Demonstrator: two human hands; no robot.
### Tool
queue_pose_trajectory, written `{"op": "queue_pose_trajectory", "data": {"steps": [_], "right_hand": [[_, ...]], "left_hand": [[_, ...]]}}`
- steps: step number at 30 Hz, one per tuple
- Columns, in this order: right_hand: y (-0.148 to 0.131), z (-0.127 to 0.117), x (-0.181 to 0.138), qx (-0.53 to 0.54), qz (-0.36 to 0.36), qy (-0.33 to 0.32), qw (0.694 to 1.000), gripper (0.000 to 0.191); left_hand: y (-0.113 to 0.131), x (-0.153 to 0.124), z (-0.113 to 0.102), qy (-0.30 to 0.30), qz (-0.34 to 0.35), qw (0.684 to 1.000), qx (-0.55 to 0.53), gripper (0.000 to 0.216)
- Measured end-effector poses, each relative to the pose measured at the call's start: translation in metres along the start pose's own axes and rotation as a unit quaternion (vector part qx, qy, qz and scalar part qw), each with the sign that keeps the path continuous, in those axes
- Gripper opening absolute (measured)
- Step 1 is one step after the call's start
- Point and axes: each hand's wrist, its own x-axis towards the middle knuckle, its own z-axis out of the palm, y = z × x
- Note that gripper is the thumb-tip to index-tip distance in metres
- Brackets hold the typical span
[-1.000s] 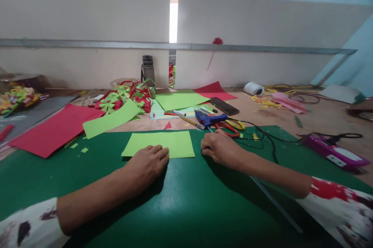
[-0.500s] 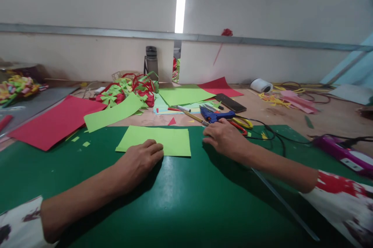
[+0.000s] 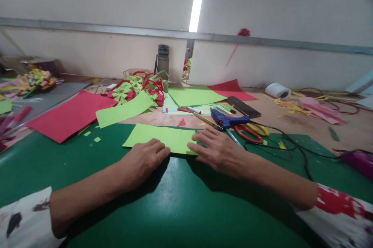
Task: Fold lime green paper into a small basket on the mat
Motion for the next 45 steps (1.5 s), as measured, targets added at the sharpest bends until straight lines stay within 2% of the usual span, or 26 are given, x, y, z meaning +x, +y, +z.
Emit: {"op": "queue_pose_trajectory", "data": {"steps": [3,5,8,10,13,18,22,26,30,35,40,42,45], "right_hand": [[-0.005,0.005,0.004,0.021,-0.051,0.04,0.998,0.023],[-0.009,0.006,0.005,0.041,-0.065,0.035,0.996,0.029],[-0.018,0.008,0.003,0.065,-0.067,0.023,0.995,0.032],[-0.023,0.009,0.002,0.09,-0.067,0.03,0.993,0.033],[-0.027,0.011,0.001,0.135,-0.067,0.034,0.988,0.035],[-0.025,0.012,0.0,0.211,-0.03,-0.014,0.977,0.027],[-0.027,0.008,-0.001,0.248,-0.021,-0.022,0.968,0.025],[-0.035,0.0,-0.002,0.31,-0.018,-0.048,0.949,0.025],[-0.038,-0.002,-0.006,0.374,0.045,-0.08,0.923,0.022],[-0.038,0.0,-0.008,0.406,0.101,-0.111,0.902,0.028],[-0.039,-0.003,-0.004,0.467,0.13,-0.112,0.867,0.023],[-0.04,-0.002,-0.004,0.46,0.135,-0.106,0.871,0.017],[-0.043,0.001,-0.005,0.41,0.124,-0.09,0.899,0.018]], "left_hand": [[0.0,-0.004,0.001,0.016,0.032,0.999,-0.004,0.017],[0.002,-0.008,0.003,0.038,0.045,0.998,-0.003,0.017],[0.01,-0.011,0.005,0.071,0.022,0.997,-0.007,0.019],[0.018,-0.011,0.005,0.051,0.005,0.998,-0.03,0.018],[0.028,-0.01,0.001,-0.005,0.006,0.997,-0.075,0.027],[0.032,-0.01,-0.005,-0.038,0.005,0.992,-0.116,0.04],[0.033,-0.014,-0.005,-0.04,0.002,0.992,-0.116,0.045],[0.041,-0.02,0.0,-0.009,0.043,0.993,-0.106,0.049],[0.047,-0.025,0.008,0.046,0.053,0.993,-0.1,0.055],[0.047,-0.027,0.007,0.007,0.04,0.992,-0.116,0.06],[0.046,-0.026,0.001,-0.025,0.028,0.991,-0.132,0.052],[0.047,-0.026,0.002,-0.026,0.027,0.991,-0.132,0.056],[0.049,-0.028,0.003,0.006,0.028,0.991,-0.131,0.06]]}}
